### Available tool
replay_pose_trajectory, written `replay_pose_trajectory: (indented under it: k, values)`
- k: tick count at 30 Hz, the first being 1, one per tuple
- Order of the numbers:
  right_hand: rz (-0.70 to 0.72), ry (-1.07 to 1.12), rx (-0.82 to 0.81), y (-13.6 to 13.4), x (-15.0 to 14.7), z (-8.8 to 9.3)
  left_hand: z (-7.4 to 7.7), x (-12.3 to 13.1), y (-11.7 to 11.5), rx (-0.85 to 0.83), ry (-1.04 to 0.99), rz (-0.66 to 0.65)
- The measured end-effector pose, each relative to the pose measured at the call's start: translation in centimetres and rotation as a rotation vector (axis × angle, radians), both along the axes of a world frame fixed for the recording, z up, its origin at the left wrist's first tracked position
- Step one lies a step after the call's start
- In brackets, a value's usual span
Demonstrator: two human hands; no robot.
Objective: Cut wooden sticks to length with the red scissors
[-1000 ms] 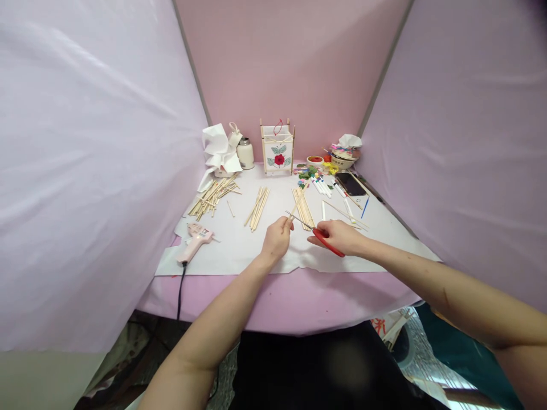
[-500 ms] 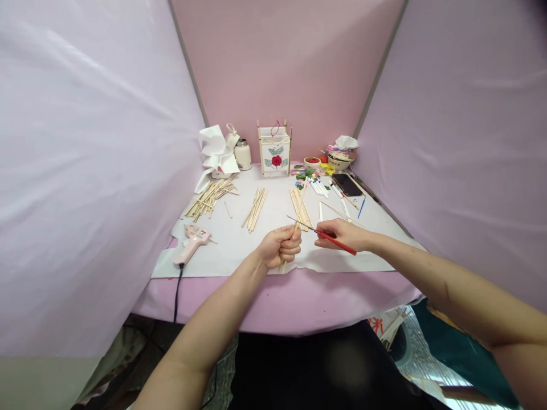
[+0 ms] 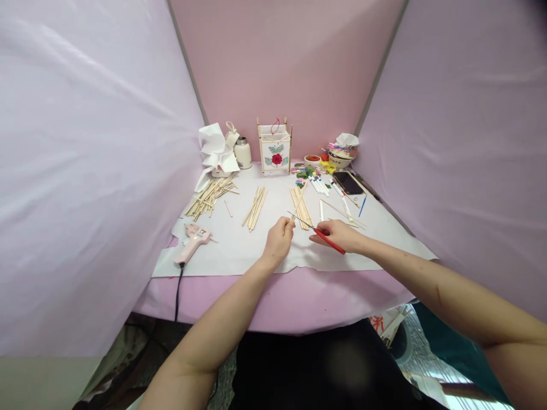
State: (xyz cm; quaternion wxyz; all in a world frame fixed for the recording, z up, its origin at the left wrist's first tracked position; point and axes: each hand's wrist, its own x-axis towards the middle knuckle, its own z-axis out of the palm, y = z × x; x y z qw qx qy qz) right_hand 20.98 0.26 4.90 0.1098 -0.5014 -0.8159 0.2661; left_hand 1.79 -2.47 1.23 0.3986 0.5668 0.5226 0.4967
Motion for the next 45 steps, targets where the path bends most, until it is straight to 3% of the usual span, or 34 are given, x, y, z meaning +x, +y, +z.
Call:
replay_pose_trajectory:
  k: [2,4,10,15,18,23,27,30,34,41,43,45]
  values:
    - [-0.030,-0.003,0.009,-0.3,-0.6,-0.1,-0.2,-0.1,0.0,0.091,0.160,0.109]
    - [-0.040,-0.002,-0.002,-0.5,-0.9,-0.2,-0.1,-0.4,0.1,0.114,0.214,0.131]
    - [-0.011,-0.048,0.027,-0.4,-0.9,0.0,0.4,-0.7,0.2,0.055,0.147,-0.024]
    - [0.005,-0.048,0.011,-0.7,-0.7,0.0,0.4,-0.2,0.0,0.019,0.097,-0.075]
    - [0.034,-0.009,-0.014,-0.9,-0.5,0.4,0.5,-0.2,-0.1,-0.107,-0.111,-0.184]
    - [0.149,0.081,-0.050,-0.8,0.4,1.2,1.6,-0.8,-0.5,-0.397,-0.568,-0.490]
    - [0.266,0.185,-0.148,-0.7,1.3,1.2,2.4,-1.6,-0.8,-0.577,-0.758,-0.721]
    - [0.269,0.220,-0.155,-0.6,1.4,0.8,2.5,-2.0,-0.6,-0.603,-0.803,-0.780]
    - [0.155,0.188,-0.105,-0.4,1.0,0.0,1.9,-1.5,-0.2,-0.459,-0.614,-0.577]
    - [-0.039,0.109,-0.049,-0.5,-0.3,-0.9,0.3,-0.3,0.1,0.044,0.199,-0.001]
    - [-0.060,0.086,-0.055,-0.7,-0.7,-1.0,0.0,-0.5,0.3,0.084,0.297,0.082]
    - [-0.067,0.065,-0.061,-0.8,-0.9,-1.0,0.0,-0.8,0.4,0.085,0.295,0.085]
